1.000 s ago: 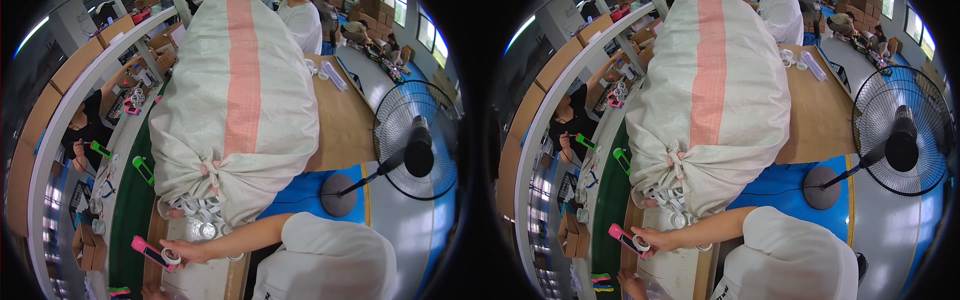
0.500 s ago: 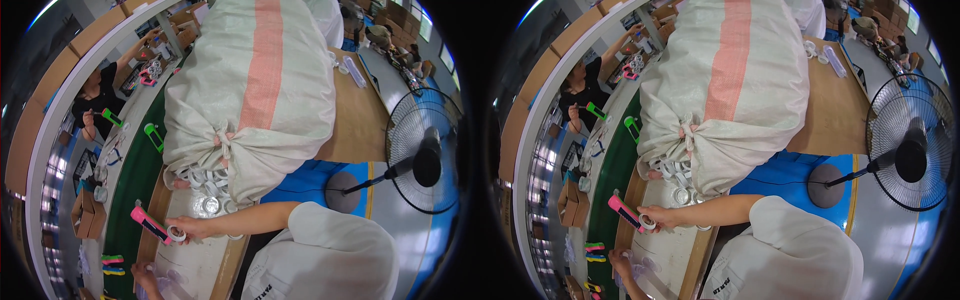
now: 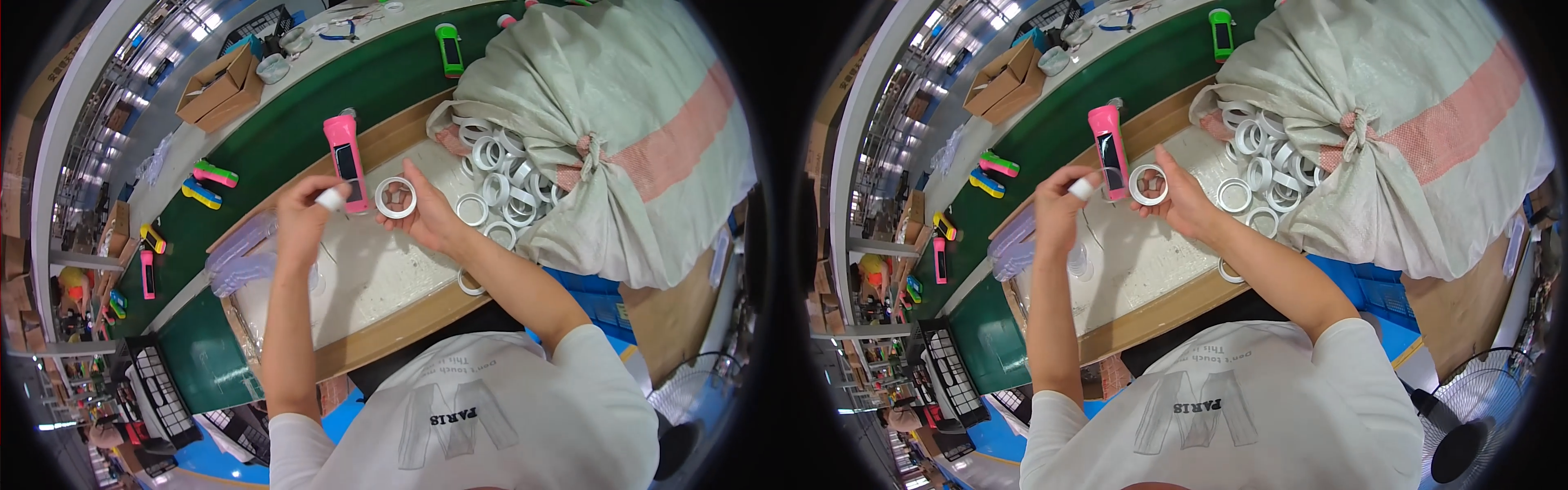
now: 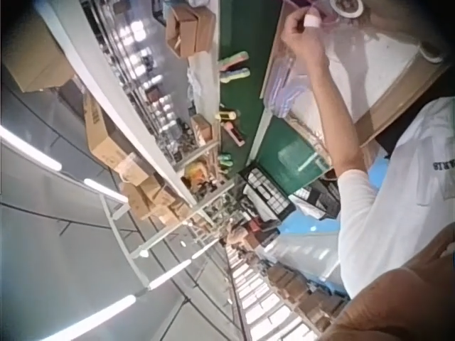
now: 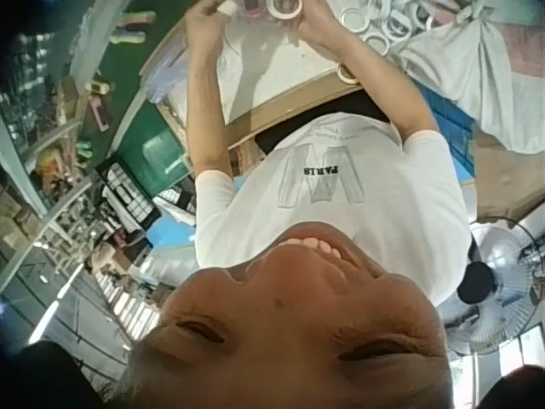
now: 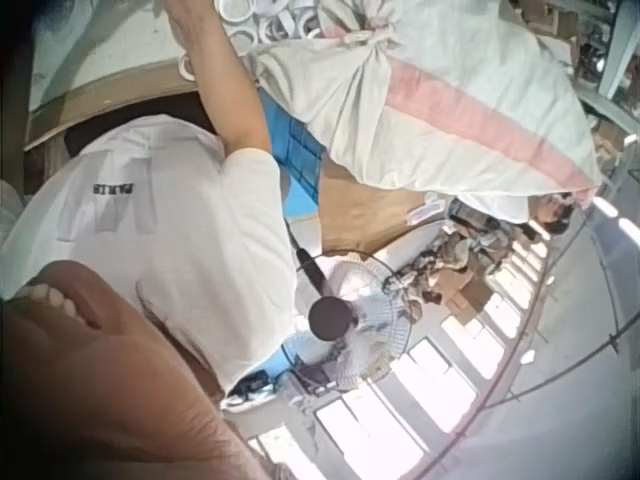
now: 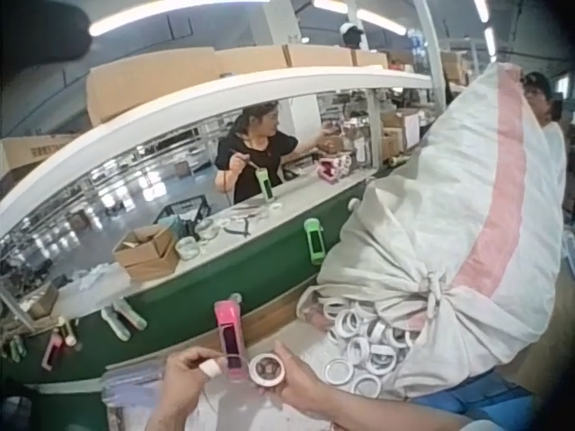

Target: The recorder is manually assembling colorful plastic flashlights by attaching components such as the lens cap and rings to the main body housing.

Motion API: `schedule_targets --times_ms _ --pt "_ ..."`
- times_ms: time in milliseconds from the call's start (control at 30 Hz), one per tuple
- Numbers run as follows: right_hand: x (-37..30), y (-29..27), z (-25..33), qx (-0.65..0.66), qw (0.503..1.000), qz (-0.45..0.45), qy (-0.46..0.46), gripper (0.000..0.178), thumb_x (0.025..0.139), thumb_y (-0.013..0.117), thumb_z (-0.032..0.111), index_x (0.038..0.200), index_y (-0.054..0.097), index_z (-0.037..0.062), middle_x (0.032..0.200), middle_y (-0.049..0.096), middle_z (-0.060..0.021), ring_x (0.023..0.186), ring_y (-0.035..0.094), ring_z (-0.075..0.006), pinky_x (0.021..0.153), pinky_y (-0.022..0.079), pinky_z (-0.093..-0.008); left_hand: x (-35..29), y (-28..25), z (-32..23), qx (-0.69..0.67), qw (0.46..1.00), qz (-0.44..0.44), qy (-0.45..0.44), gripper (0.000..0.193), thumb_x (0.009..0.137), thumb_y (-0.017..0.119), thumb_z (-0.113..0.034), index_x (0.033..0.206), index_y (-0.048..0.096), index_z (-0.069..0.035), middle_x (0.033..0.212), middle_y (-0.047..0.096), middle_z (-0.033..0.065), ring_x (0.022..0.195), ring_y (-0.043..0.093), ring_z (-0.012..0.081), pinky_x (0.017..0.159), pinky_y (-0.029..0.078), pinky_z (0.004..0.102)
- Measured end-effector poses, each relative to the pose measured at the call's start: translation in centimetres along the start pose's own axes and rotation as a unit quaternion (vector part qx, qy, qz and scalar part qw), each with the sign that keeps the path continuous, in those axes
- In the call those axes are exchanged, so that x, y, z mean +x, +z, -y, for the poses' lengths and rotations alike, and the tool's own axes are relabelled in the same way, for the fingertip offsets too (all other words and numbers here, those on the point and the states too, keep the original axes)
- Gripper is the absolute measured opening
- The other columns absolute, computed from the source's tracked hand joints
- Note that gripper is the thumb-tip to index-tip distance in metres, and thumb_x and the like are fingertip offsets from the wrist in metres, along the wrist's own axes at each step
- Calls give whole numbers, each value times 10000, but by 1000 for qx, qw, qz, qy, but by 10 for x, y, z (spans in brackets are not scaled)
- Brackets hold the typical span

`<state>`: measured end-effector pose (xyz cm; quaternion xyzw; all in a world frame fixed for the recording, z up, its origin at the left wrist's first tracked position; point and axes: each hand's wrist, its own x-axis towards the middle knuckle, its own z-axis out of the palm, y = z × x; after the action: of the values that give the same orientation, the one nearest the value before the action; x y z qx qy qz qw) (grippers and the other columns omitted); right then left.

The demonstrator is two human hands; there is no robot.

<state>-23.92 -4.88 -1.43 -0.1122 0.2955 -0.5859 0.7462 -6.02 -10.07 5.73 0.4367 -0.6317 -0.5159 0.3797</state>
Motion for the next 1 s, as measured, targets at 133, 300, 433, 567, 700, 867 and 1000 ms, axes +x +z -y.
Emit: schedule_targets --times_ms 133,300,433,567,700,867,1000 --pt "-2 -3 4 21 999 32 -14 503 950 427 547 867 519 60 768 620 -105 675 655 -262 535 531 -330 15 42 19 163 982 -20 92 247 828 681 -108 1049 654 -2 862 654 80 761 610 165 720 496 307" --pt "0 -8 13 47 998 8 -45 541 964 383 542 820 565 53 882 664 -191 702 668 -255 577 558 -326 23 40 51 423 869 -140 214 583 810 623 -56 1354 415 -73 1181 549 210 959 583 348 822 469 438" --pt "1 0 11 61 997 2 -40 540 964 385 538 781 564 62 888 664 -198 710 671 -257 590 564 -331 24 31 70 195 978 -41 66 653 828 579 -44 1423 314 -87 1281 506 188 1083 555 292 891 448 383" --pt "-1 -11 20 72 996 -25 -52 519 966 394 526 774 557 72 891 663 -199 716 673 -258 597 569 -333 0 19 30 -21 1000 8 -2 617 866 504 -57 1451 311 -94 1295 512 132 1102 537 193 904 433 299" --pt "1 -12 23 78 995 -22 -62 500 967 402 519 802 564 76 889 663 -187 720 668 -254 599 568 -333 -44 -2 -21 -76 995 55 -17 726 801 588 -214 1452 302 -69 1018 610 183 702 582 163 570 478 268" --pt "1 -9 21 78 995 -21 -59 475 981 386 491 974 564 50 880 655 -140 724 659 -246 605 555 -343 -78 -20 -31 18 994 109 9 740 793 645 -244 1439 333 -64 1013 623 188 711 595 156 545 477 269" --pt "-4 -4 19 78 995 -11 -68 491 984 383 481 1046 577 34 894 661 -124 731 661 -235 629 569 -356 -85 -3 -47 -67 990 118 -47 704 826 637 -230 1438 335 -57 1009 622 202 735 602 170 525 493 275"
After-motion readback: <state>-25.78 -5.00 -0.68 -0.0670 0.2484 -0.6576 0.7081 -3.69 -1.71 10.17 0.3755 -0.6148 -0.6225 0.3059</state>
